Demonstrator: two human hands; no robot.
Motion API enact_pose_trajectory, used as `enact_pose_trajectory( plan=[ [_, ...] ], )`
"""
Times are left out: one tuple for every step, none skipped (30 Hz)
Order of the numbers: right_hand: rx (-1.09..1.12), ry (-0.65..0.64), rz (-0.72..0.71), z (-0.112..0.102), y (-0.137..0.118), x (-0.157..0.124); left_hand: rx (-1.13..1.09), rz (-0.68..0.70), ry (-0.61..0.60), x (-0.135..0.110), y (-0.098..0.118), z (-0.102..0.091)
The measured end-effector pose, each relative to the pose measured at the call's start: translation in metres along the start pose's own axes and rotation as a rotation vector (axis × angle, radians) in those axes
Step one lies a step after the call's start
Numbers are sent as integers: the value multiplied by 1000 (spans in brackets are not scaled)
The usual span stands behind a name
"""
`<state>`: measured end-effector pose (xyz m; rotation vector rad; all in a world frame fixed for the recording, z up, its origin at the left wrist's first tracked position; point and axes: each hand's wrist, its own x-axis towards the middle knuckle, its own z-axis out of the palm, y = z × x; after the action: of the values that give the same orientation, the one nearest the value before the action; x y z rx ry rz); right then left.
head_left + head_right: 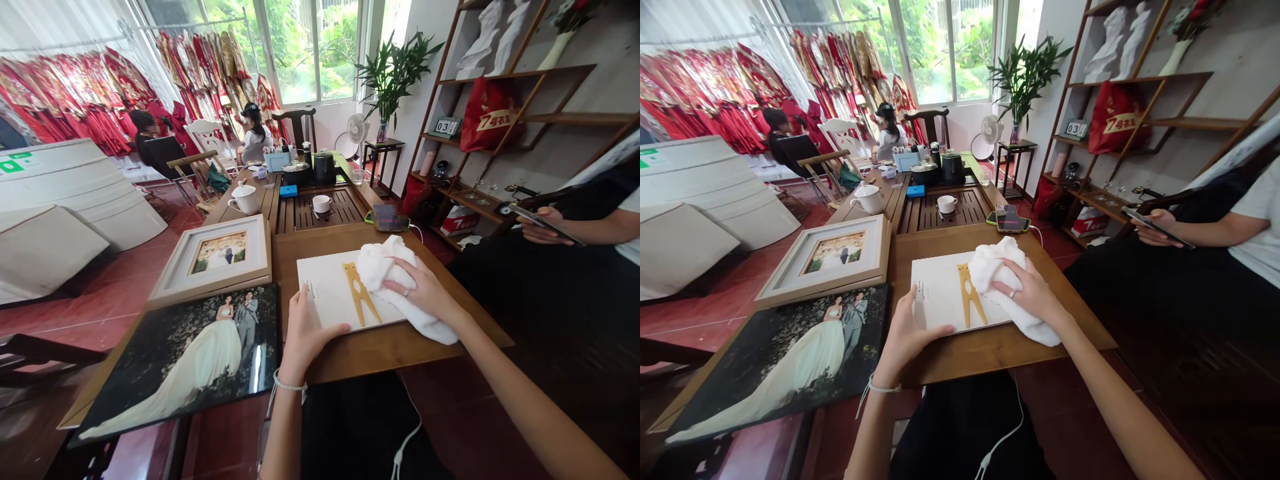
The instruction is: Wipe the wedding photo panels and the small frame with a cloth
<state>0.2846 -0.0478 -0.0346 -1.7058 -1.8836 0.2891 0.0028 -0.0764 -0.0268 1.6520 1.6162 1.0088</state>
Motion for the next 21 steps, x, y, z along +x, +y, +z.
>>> enact_pose_trajectory(
  plan=[
    [-1, 3, 1, 0, 0, 0, -2, 11, -23, -2, 1, -2],
    [0, 3, -1, 0, 0, 0, 6, 18, -41, -4, 2, -3],
    [3, 3, -4, 0, 0, 0, 22, 22, -53, -6, 2, -4],
    [4, 3, -6, 0, -1, 0, 40, 23, -60, -7, 3, -5],
    [3, 4, -6, 0, -1, 0, 60, 25, -59, -8, 3, -5],
    [1, 5, -6, 0, -2, 0, 77, 30, -53, -9, 3, -5],
    [-1, 4, -6, 0, -2, -1, 91, 38, -46, -10, 2, -5],
    [-4, 4, -9, 0, -3, -1, 103, 47, -40, -10, 1, -4],
    [-6, 6, -15, 1, -3, -2, 113, 55, -37, -11, -1, -3],
    [-10, 13, -19, 1, -3, -1, 123, 62, -35, -11, -3, -2],
    [-15, 24, -22, 1, -3, -1, 134, 68, -38, -11, -5, -2],
    [-24, 35, -22, 1, -3, 1, 145, 74, -42, -12, -7, -1],
    [-34, 44, -19, 1, -3, 5, 158, 82, -45, -12, -8, 0],
    [-46, 48, -12, 1, -4, 10, 170, 92, -47, -12, -10, 0],
    [-58, 47, -2, 1, -5, 17, 183, 106, -49, -13, -11, 1],
    [-69, 40, 6, 1, -7, 24, 197, 123, -51, -13, -12, 1],
    [-77, 31, 12, 1, -8, 32, 213, 140, -52, -13, -12, 1],
    [-80, 21, 15, 1, -10, 40, 232, 154, -55, -13, -13, 2],
    [-81, 12, 16, 2, -12, 47, 252, 163, -60, -13, -12, 2],
    [-80, 7, 14, 2, -13, 51, 274, 166, -65, -13, -12, 3],
    [-79, 6, 9, 2, -14, 53, 294, 158, -63, -13, -11, 5]
  ],
)
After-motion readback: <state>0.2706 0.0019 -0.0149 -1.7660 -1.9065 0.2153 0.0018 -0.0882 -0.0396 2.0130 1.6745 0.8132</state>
